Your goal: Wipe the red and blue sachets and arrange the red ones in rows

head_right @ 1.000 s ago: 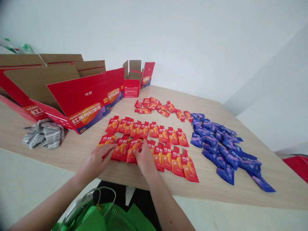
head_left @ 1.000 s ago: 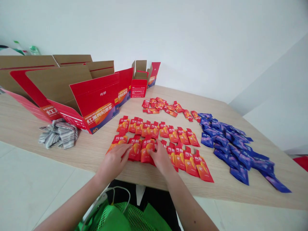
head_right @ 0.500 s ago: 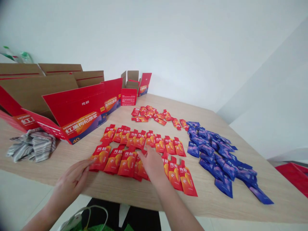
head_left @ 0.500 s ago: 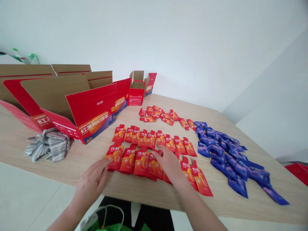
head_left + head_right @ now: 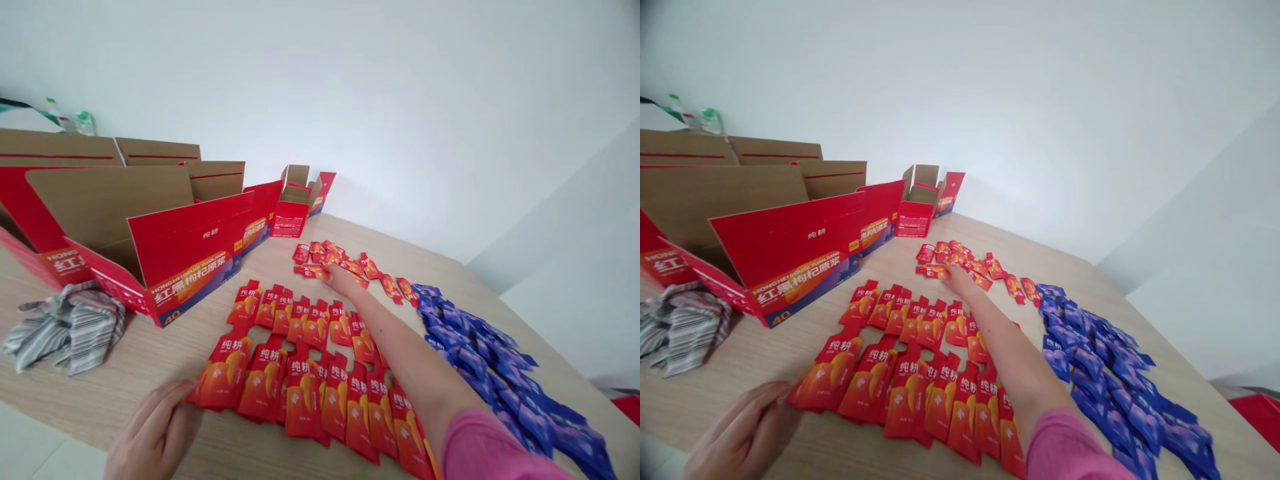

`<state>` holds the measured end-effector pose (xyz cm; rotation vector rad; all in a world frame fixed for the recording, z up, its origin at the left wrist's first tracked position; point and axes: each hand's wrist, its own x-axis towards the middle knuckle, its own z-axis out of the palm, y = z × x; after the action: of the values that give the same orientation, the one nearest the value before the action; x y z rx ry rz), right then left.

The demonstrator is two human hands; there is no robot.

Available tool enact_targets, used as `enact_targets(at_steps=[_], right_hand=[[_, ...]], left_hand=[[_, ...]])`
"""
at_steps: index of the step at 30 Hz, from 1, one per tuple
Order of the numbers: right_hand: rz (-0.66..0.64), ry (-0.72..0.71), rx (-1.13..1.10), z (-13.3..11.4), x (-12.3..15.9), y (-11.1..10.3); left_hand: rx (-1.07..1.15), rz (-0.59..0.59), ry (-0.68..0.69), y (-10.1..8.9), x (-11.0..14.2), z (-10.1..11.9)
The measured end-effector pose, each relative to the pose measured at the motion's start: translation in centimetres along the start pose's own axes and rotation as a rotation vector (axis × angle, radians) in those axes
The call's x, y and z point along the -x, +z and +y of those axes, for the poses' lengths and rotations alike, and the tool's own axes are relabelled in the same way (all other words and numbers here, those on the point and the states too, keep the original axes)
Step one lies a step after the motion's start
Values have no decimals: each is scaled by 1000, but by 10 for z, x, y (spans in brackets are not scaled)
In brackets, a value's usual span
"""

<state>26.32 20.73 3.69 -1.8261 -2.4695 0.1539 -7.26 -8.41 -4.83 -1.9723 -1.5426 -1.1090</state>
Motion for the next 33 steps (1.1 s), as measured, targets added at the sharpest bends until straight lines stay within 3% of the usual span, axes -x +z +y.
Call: enact_targets(at_steps=[6, 10, 13, 19, 24, 29, 33], right_hand=[[-178, -101, 160, -16, -64, 5], [-218, -101, 211, -22, -67, 6], [-165, -80, 204, -29, -52, 0], [42, 3, 136, -45, 11, -35], [147, 102, 213, -54, 114, -63], [-57, 154, 279, -62, 201, -61], [-164, 171, 218, -80, 216, -45]], left_hand=[[18, -38, -34, -3, 2, 1], [67, -77, -69, -3, 7, 2], [91, -67, -76, -3, 4, 5], [98, -40, -50, -3, -2, 9], [105, -77, -94, -3, -1, 10], [109, -90, -95, -3, -4, 10], [78, -106, -71, -1, -6, 10]])
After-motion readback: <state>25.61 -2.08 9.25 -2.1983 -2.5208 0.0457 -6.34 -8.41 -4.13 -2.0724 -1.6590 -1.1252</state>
